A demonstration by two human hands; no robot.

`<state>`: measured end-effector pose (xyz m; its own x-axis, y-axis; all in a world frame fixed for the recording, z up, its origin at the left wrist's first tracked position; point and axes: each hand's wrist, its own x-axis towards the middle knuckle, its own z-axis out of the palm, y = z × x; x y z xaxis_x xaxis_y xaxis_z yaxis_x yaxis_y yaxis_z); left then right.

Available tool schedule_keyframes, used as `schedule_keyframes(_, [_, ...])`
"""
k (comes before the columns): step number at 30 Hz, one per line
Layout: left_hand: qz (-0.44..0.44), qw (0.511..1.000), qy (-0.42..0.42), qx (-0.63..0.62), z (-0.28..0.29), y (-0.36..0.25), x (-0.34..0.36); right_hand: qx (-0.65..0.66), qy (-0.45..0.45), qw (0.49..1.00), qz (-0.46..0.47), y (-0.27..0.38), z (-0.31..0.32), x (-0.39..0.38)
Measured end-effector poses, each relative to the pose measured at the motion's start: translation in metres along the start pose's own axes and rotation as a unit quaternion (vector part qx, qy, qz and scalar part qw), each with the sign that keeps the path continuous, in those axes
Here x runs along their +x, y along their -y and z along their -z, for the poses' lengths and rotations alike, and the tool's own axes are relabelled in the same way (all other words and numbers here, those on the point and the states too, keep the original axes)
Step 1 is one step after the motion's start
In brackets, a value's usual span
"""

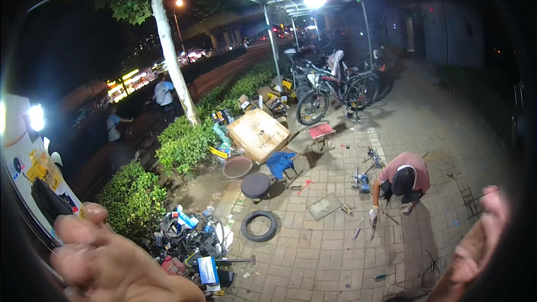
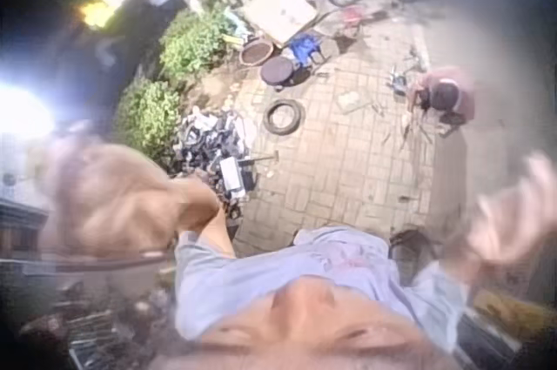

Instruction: The person welds a curved metal frame using a handheld welding torch, producing bright sparks and molten metal. After welding, the person walks to a cluttered workbench, picks up a small metal piece, and places it on the bench.

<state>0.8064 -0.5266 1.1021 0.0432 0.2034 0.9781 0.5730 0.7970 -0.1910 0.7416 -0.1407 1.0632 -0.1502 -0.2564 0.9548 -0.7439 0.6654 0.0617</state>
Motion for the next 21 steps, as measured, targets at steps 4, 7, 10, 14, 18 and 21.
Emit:
schedule_keyframes(4, [0.427, 0.902, 0.065, -0.01, -0.021, 0.005, -0.101, 0.076, 0.23, 0.909, -0.338, -0.039, -0.069, -0.144])
schedule_keyframes(7, [0.636, 0.72, 0.278, 0.017, -0.022, 0.023, -0.261, 0.005, 0.499, 0.774, -0.389, -0.067, -0.074, -0.35])
schedule_keyframes(10, [0.598, 0.675, 0.432, 0.006, -0.034, -0.008, -0.453, 0.052, 0.678, 0.473, -0.56, -0.091, -0.043, -0.549])
schedule_keyframes(14, [0.629, 0.556, 0.543, -0.013, -0.007, -0.102, -0.49, 0.039, 0.657, 0.518, -0.546, -0.07, -0.026, -0.626])
schedule_keyframes(18, [0.628, 0.39, 0.674, -0.003, -0.051, -0.097, -0.518, -0.022, 0.62, 0.521, -0.586, -0.128, -0.012, -0.679])
schedule_keyframes(21, [0.649, 0.397, 0.649, 0.005, -0.099, -0.044, -0.516, -0.019, 0.502, 0.552, -0.666, -0.166, -0.05, -0.661])
